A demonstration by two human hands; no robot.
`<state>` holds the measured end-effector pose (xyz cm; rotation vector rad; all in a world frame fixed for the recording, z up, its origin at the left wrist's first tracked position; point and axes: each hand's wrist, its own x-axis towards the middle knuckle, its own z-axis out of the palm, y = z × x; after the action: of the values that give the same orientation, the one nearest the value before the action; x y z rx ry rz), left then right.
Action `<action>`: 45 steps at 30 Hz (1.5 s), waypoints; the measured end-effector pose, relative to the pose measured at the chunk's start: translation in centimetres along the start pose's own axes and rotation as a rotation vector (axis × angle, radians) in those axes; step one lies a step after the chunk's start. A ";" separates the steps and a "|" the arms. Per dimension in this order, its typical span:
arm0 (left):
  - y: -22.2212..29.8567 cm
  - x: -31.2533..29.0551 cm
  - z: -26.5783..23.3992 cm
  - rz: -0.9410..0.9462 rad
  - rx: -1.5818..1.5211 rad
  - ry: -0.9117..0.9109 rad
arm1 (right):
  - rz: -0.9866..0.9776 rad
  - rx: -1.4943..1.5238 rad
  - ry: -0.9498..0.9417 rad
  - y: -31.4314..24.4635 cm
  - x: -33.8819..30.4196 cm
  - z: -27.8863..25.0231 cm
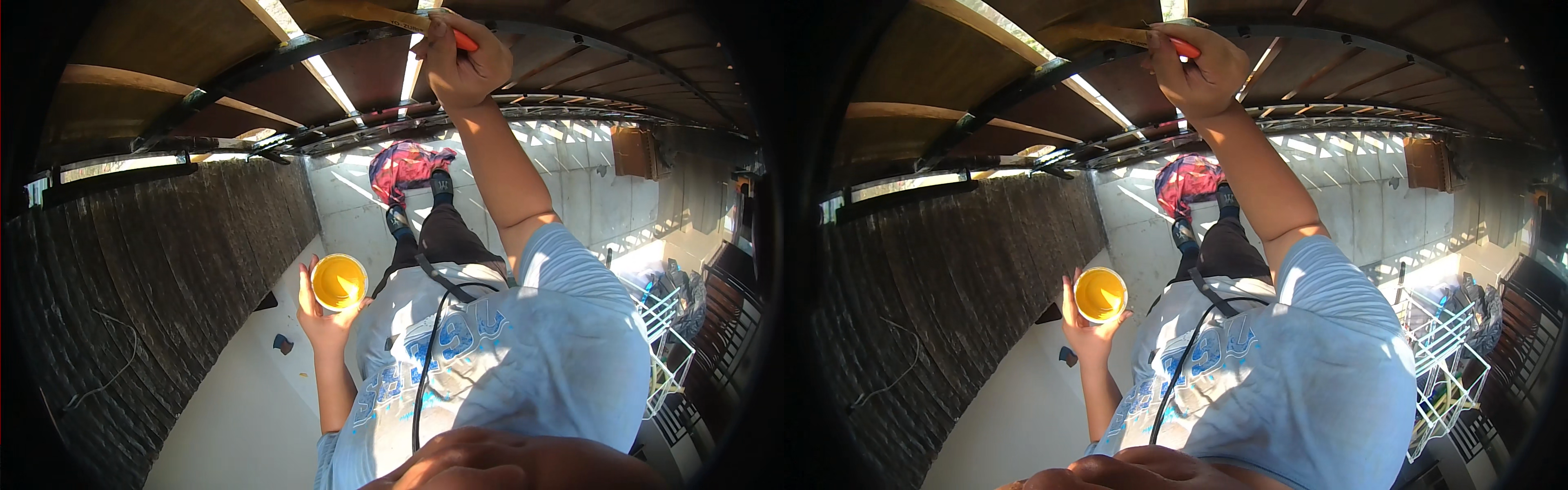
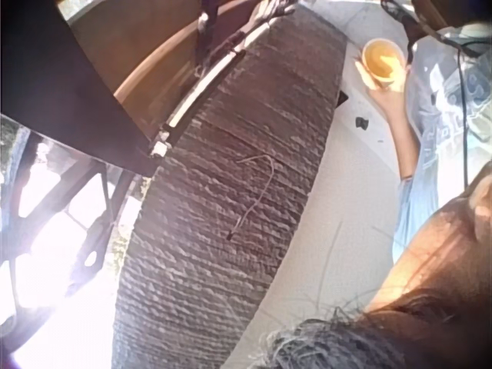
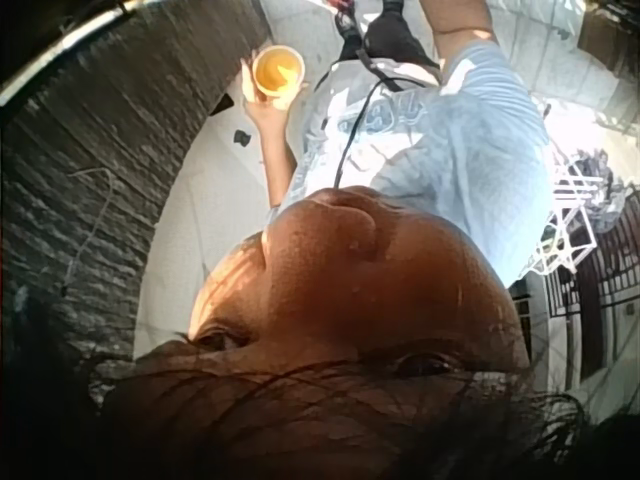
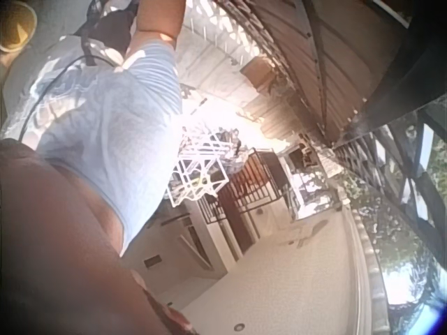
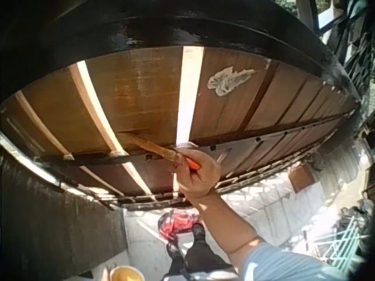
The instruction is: The person paints wooden slats with yellow paint using a brush.
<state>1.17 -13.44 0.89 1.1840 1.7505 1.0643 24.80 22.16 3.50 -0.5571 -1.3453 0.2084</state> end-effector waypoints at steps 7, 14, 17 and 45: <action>0.0 0.1 -0.1 0.016 -0.014 -0.013 | -0.093 -0.192 -0.060 0.2 -0.2 -3.3; 0.2 0.7 0.1 0.047 -0.069 -0.039 | -0.104 -0.279 -0.007 -0.1 0.6 -6.7; 0.4 1.0 0.3 0.071 -0.048 -0.049 | -0.102 -0.333 0.005 -0.4 1.0 -7.8; 0.2 0.8 0.0 0.069 -0.064 -0.033 | -0.423 -0.412 -0.489 -3.4 7.0 -9.7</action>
<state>1.04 -12.66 0.94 1.2231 1.6488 1.1268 35.09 19.86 10.06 -0.5669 -1.9689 -0.3066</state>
